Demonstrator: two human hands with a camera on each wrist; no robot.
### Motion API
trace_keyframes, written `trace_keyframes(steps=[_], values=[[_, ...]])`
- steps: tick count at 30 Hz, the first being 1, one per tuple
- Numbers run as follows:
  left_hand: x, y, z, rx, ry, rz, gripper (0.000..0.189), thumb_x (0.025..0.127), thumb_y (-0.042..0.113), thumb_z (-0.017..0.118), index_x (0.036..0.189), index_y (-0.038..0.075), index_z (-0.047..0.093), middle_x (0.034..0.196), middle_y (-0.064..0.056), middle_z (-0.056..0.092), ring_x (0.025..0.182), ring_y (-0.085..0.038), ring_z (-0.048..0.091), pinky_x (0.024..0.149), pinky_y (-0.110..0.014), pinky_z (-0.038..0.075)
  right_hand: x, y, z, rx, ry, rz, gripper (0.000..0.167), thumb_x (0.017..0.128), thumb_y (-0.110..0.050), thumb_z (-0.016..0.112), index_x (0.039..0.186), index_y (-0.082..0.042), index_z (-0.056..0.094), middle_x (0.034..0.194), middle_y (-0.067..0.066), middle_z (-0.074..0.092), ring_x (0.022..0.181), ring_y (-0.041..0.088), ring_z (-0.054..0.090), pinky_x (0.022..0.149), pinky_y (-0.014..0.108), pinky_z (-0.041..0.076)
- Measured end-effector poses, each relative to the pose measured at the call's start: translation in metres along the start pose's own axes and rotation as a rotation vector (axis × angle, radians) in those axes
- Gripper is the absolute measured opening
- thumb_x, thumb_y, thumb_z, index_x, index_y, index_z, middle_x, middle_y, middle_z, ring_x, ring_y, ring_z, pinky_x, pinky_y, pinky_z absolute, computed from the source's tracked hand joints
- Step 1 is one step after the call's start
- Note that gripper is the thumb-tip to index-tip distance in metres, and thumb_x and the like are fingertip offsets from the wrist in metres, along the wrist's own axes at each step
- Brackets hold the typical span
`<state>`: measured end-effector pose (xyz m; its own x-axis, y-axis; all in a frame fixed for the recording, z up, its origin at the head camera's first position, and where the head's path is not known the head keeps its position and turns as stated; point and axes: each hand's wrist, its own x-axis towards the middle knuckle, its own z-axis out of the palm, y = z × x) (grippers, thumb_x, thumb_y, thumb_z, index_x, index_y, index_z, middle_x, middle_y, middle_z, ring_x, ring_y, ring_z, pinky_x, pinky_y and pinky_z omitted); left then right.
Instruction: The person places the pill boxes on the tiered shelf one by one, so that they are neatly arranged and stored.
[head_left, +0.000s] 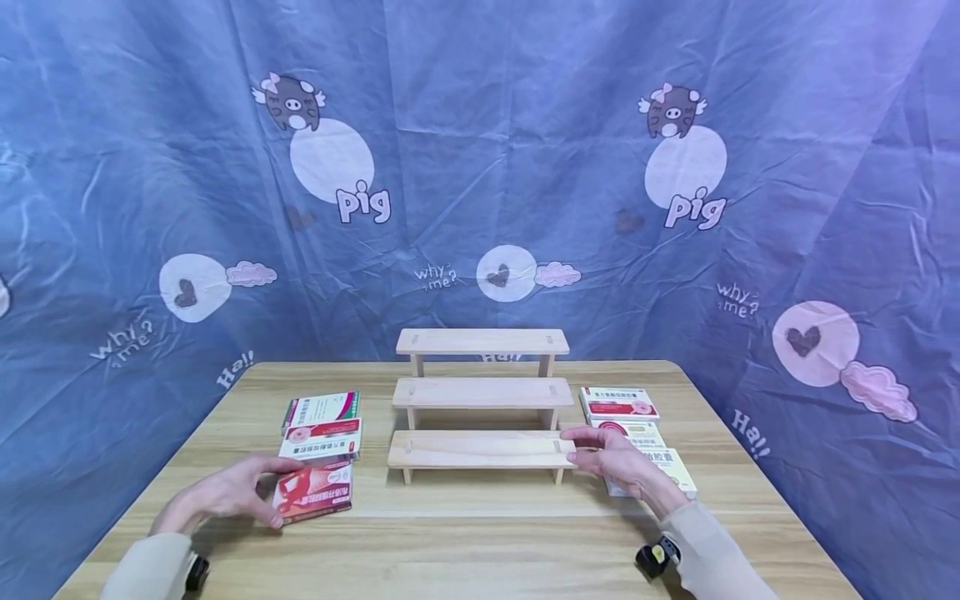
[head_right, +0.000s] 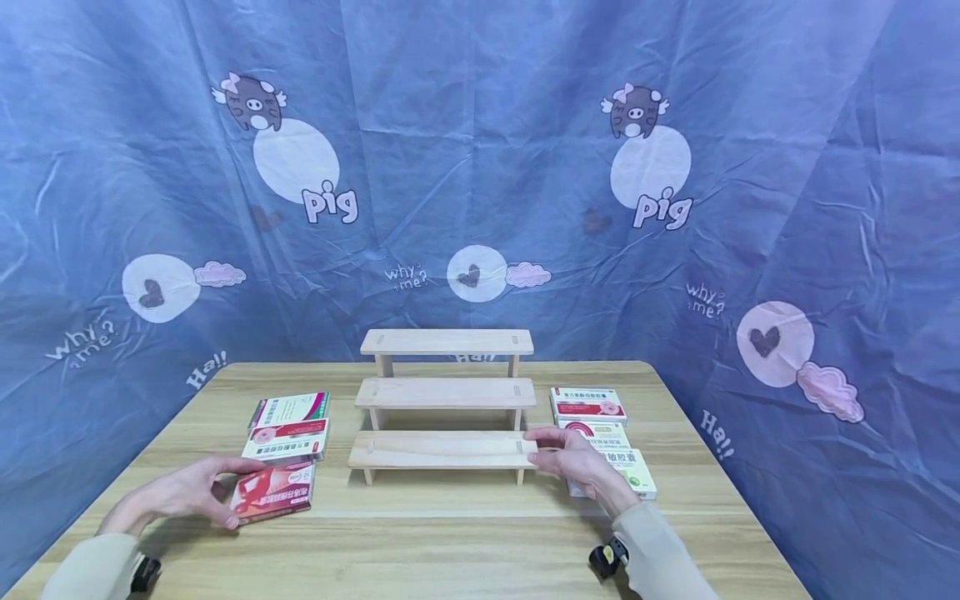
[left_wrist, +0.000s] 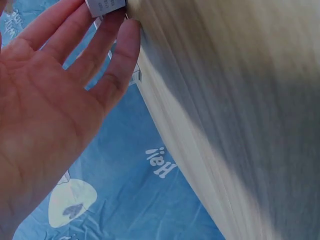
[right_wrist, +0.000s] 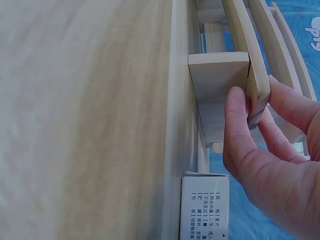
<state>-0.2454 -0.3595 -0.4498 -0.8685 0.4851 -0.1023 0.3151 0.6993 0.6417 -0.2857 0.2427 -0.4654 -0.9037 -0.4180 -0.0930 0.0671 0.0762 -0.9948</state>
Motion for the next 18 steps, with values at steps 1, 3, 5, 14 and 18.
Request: trace_keyframes(steps=[1,3,5,14,18], values=[[0.0001,0.0006,0.0000,-0.002,-0.003,-0.005,0.080,0.062,0.022,0.088,0.133,0.002,0.057,0.131,-0.023,0.057,0.114,-0.027,0.050,0.094,-0.033,0.042,0.0001,0.0003,-0.0002,0.006,0.003,0.003,0.052,0.090,0.001,0.063,0.136,0.016,0.041,0.110,0.004,0.065,0.094,0.011,0.066,0.085,0.024,0.058],[0.0003,0.0015,0.0003,0.002,-0.004,-0.015,0.081,0.062,0.021,0.089,0.133,0.003,0.056,0.131,-0.023,0.057,0.114,-0.028,0.050,0.093,-0.031,0.042,0.0004,0.0012,-0.0004,0.014,0.006,0.009,0.051,0.091,0.001,0.063,0.135,0.015,0.042,0.110,0.004,0.065,0.094,0.010,0.066,0.085,0.024,0.058],[0.0002,0.0018,0.0007,0.000,0.000,-0.030,0.080,0.062,0.020,0.088,0.133,0.004,0.057,0.130,-0.022,0.057,0.111,-0.027,0.050,0.090,-0.026,0.042,0.0005,0.0011,-0.0001,0.018,0.009,0.015,0.051,0.090,0.000,0.063,0.135,0.014,0.043,0.109,0.004,0.065,0.094,0.010,0.066,0.084,0.024,0.058],[-0.0007,0.0046,0.0017,-0.045,0.017,-0.067,0.080,0.063,0.015,0.085,0.136,0.002,0.053,0.126,-0.020,0.057,0.107,-0.026,0.051,0.087,-0.031,0.043,0.0021,0.0041,-0.0009,0.014,0.012,0.026,0.052,0.090,-0.001,0.063,0.136,0.012,0.043,0.108,0.003,0.065,0.092,0.011,0.066,0.085,0.026,0.058],[-0.0005,0.0068,-0.0013,-0.098,0.025,-0.072,0.078,0.069,0.016,0.083,0.138,0.000,0.050,0.132,-0.024,0.054,0.110,-0.026,0.053,0.087,-0.029,0.046,0.0012,0.0046,-0.0013,0.026,0.007,0.024,0.050,0.090,0.001,0.063,0.135,0.012,0.044,0.107,0.004,0.064,0.091,0.011,0.065,0.083,0.026,0.059]])
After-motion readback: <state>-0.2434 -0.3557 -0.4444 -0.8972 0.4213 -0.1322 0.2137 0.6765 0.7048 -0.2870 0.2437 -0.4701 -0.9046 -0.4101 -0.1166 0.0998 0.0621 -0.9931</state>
